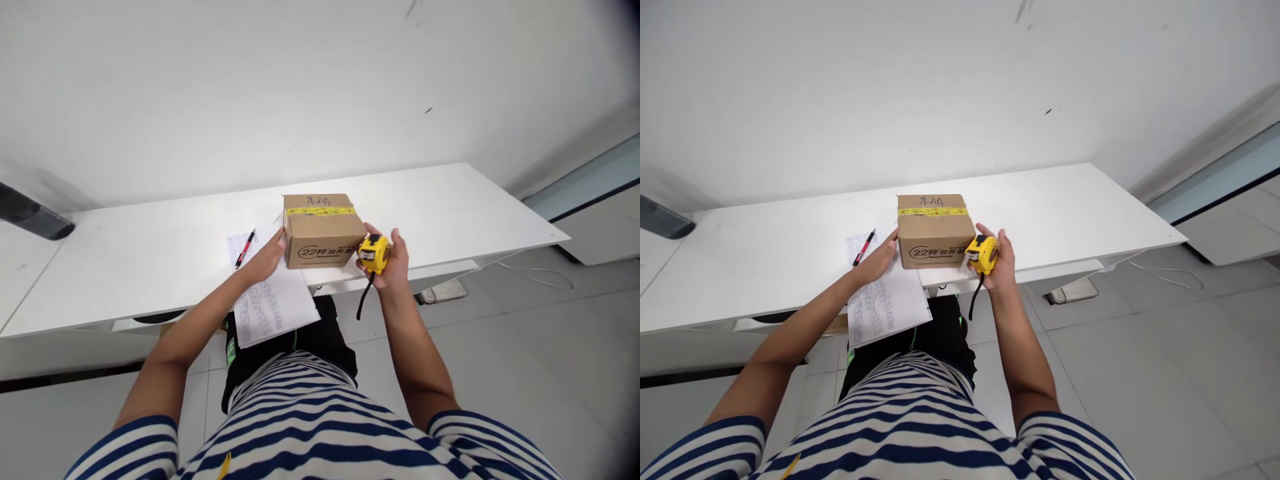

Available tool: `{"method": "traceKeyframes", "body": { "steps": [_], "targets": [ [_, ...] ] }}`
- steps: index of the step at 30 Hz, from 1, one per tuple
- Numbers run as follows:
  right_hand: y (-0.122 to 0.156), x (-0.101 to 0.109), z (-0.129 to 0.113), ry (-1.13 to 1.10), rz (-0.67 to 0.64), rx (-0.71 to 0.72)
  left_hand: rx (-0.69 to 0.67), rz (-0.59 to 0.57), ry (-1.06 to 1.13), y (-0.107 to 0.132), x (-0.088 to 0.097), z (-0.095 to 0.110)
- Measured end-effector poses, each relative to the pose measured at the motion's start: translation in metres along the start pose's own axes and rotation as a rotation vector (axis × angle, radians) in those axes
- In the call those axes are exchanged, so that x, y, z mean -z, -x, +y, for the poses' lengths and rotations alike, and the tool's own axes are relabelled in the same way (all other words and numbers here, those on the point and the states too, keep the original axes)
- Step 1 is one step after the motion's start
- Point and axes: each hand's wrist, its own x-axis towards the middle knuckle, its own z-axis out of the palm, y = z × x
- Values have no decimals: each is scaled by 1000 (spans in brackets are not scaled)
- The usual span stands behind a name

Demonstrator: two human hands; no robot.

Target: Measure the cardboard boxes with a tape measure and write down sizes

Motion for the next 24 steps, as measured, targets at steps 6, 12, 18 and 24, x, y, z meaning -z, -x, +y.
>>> {"method": "traceKeyframes", "body": {
  "steps": [6,12,18,24],
  "targets": [
    [6,-21,-54,238,167,754,-31,302,-72,-9,2,30],
    [-2,-71,-62,547,114,1510,-428,251,128,2,-19,107],
    [-7,-86,-50,822,-55,1402,-253,13,399,7,-25,137],
    [-45,-59,-75,883,82,1207,-74,145,497,-23,21,95]
  ]
}}
